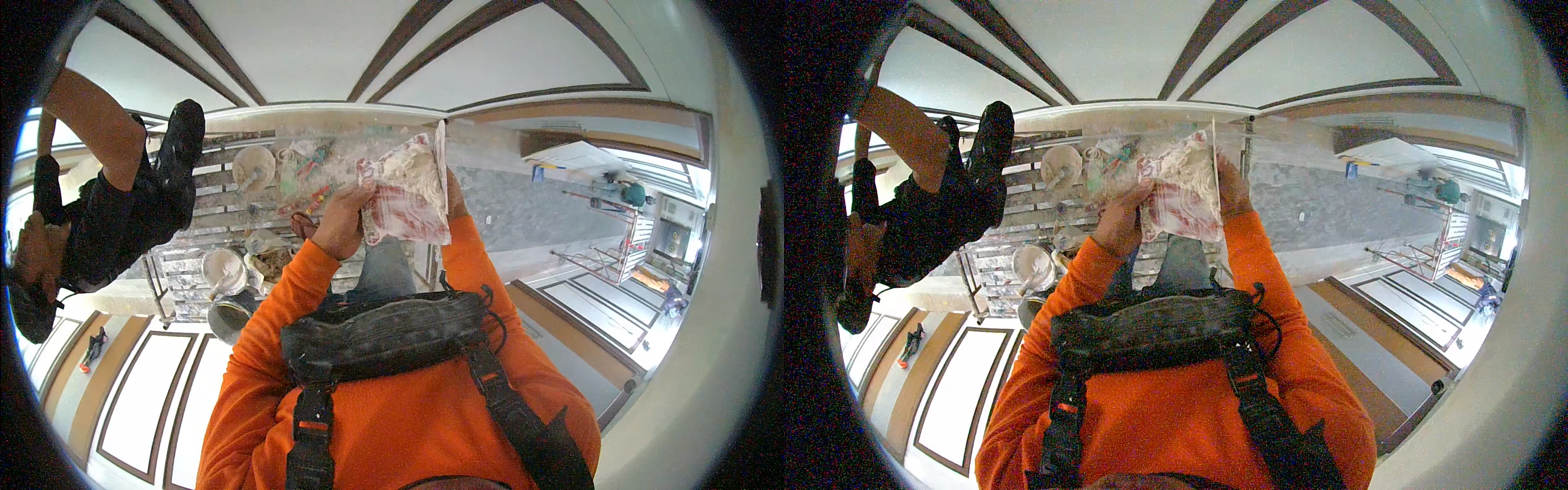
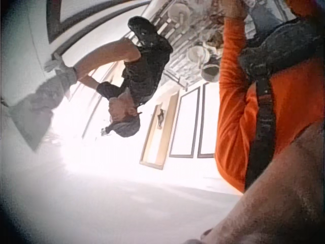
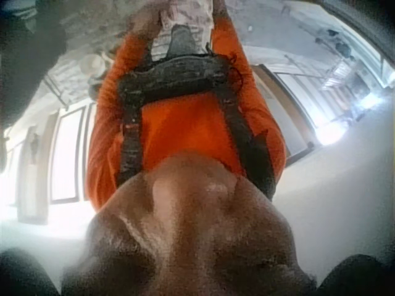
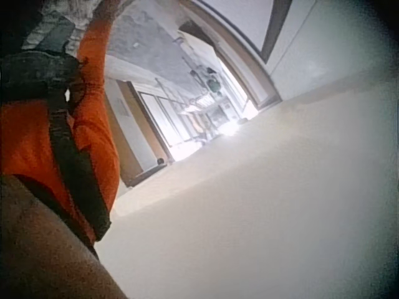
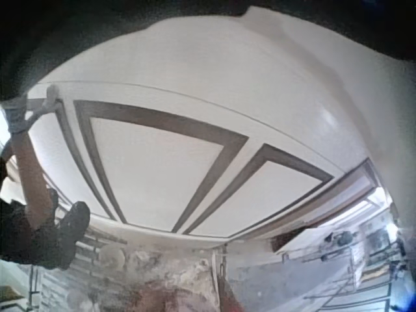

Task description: The person applies plaster or joint compound to a ceiling using two putty knives. They scoop the compound between the knives and spread it across the joints of the decorative ceiling panels while standing on scaffolding.

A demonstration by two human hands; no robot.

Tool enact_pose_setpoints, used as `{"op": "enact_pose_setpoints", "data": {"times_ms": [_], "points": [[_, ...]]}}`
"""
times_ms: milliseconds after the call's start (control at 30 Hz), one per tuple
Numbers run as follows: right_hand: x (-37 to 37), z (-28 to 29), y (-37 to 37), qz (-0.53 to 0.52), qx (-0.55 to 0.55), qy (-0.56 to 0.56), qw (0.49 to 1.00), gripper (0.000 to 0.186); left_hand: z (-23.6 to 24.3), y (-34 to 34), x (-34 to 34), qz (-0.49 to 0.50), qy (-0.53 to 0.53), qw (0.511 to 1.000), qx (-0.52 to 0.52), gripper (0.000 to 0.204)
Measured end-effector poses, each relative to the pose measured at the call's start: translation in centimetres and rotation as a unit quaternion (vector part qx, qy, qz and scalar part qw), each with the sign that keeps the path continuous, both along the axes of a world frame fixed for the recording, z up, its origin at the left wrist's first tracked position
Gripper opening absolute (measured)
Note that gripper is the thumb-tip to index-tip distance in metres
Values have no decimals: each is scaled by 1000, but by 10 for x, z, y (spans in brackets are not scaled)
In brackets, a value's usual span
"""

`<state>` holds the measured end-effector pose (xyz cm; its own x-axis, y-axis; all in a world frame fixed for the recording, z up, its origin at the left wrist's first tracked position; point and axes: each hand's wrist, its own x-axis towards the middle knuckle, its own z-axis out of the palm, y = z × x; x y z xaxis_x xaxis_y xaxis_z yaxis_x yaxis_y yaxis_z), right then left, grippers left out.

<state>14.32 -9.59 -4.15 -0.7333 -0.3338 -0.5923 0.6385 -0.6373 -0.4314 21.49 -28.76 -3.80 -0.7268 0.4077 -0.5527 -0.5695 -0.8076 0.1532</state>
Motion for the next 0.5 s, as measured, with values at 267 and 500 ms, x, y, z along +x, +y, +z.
{"op": "enact_pose_setpoints", "data": {"times_ms": [267, 500], "points": [[-16, -6, 45, 252, 170, 122, 945, 42, 5, -9, 1, -27, 230, 959, -164, 37], [-7, -83, 175, 150, 519, 41, 840, 27, -20, -65, -34, 81, 62, 970, -222, 37]]}}
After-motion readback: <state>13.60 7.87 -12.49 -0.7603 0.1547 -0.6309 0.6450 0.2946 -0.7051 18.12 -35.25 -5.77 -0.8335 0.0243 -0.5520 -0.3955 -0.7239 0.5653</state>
